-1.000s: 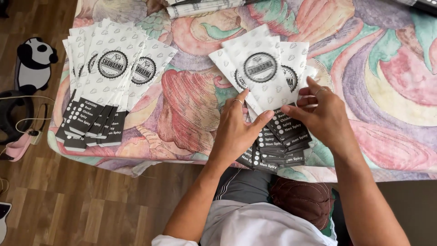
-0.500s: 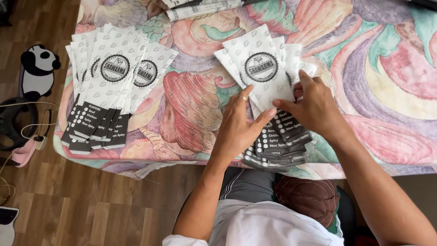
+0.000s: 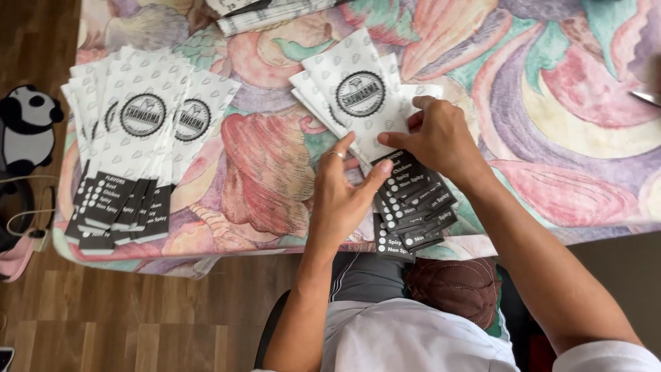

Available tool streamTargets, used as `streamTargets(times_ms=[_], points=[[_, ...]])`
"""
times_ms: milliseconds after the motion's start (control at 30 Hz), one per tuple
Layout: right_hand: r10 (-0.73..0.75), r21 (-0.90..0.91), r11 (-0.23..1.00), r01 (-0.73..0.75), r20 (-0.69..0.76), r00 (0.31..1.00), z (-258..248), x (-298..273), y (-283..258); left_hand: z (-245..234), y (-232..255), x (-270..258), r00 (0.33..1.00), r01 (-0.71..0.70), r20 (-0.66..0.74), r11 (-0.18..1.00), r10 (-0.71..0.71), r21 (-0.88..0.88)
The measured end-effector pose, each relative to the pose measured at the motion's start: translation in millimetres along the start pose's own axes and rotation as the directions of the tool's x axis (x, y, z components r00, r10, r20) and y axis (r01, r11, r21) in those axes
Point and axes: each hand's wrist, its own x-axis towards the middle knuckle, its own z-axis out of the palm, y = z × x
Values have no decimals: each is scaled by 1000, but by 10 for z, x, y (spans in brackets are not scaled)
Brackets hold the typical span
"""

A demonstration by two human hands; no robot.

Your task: The person applies glue to paper shawarma wrappers using a glue bottle and folds them by hand to assemble the final food packaging.

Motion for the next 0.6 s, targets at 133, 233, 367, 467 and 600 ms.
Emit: streamTargets(times_ms=[133,233,367,467,600], points=[[-4,93,996,4,1,1000,81,67,71,36,-8,-16,999,27,-43,991,-33,-133],[-68,-15,998,68,-1,998,128,50,58,72,-67,-20,998,3,-58,988,-12,-153],[-107,-331,936,118,51,993,-75,-210,-248,62,-163,-71,998,13,-52,986,-22,-164],[-21,-351,934,73,149,989,-148,-387,-298,-35,-196,-99,1000,-13,-17,995,11,-101],[50,-415,910,16,148,988,-225,-657,-280,-90,-160,-69,998,36,63,993,-29,-116]])
